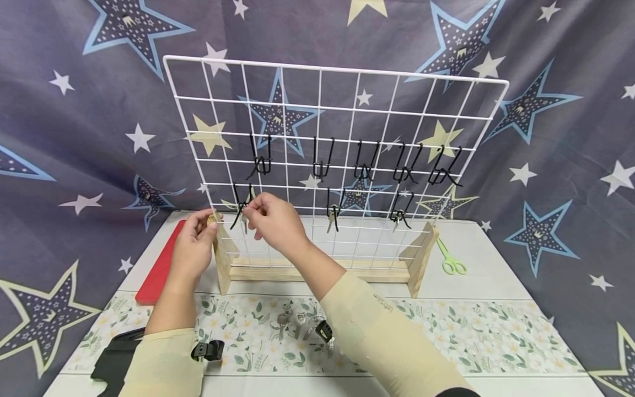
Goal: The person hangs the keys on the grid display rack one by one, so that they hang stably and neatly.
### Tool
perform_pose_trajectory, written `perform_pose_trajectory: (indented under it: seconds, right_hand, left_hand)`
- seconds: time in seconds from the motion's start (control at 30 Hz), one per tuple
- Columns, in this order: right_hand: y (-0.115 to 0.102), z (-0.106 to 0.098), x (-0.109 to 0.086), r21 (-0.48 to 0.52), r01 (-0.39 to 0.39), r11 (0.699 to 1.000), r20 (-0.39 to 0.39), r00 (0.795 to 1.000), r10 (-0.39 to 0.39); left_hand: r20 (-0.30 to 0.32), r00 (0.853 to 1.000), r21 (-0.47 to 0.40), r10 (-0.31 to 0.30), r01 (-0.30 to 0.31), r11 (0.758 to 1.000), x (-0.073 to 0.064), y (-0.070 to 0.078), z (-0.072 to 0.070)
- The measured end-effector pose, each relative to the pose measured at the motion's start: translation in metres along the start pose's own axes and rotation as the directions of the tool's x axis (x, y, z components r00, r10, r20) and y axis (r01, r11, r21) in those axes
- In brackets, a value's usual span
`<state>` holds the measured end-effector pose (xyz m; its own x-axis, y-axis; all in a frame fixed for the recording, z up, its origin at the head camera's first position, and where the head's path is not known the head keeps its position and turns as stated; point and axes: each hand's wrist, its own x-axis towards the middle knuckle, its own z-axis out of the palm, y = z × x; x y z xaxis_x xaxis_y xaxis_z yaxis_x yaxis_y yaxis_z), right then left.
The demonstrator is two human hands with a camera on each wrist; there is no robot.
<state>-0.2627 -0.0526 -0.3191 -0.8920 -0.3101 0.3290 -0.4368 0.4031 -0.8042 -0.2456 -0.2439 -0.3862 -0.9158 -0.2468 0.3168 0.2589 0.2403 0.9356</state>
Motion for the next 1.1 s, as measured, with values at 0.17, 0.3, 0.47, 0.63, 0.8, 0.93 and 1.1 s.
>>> perform_pose_trajectory:
  seconds: [0.17, 0.3, 0.47, 0.63, 0.8, 0.93, 1.1]
  right_hand:
    - [0.000, 0.002, 0.001, -0.052, -0.017, 0.999, -0.042, 0.999, 0.015]
    - [0.003, 0.004, 0.002, -0.090, -0.032, 0.995, -0.084, 0.996, 0.025]
    - [0.008, 0.003, 0.000, -0.093, -0.013, 0.996, -0.093, 0.996, 0.004]
    - [0.016, -0.002, -0.008, -0.076, -0.011, 0.997, -0.068, 0.998, 0.006]
    - [0.026, -0.013, -0.021, -0.063, -0.026, 0.998, -0.029, 0.999, 0.024]
    - [0.032, -0.028, -0.034, -0.066, -0.035, 0.997, 0.017, 0.999, 0.036]
    - [0.041, -0.047, -0.055, -0.024, -0.095, 0.995, 0.111, 0.989, 0.097]
  left_hand:
    - [0.008, 1.000, 0.007, -0.009, 0.009, 1.000, 0.000, 0.000, -0.001]
    - [0.005, 1.000, 0.007, -0.011, 0.011, 1.000, -0.001, 0.001, -0.001]
    - [0.003, 1.000, 0.015, -0.013, 0.013, 1.000, -0.001, 0.002, -0.001]
    - [0.009, 1.000, 0.017, -0.013, 0.012, 1.000, -0.001, 0.002, -0.001]
    - [0.010, 1.000, 0.022, -0.027, 0.027, 0.999, 0.000, 0.001, 0.001]
    - [0.007, 0.999, 0.031, -0.042, 0.042, 0.999, 0.001, 0.000, 0.001]
    - [0.006, 0.999, 0.041, -0.048, 0.048, 0.998, 0.002, -0.001, 0.000]
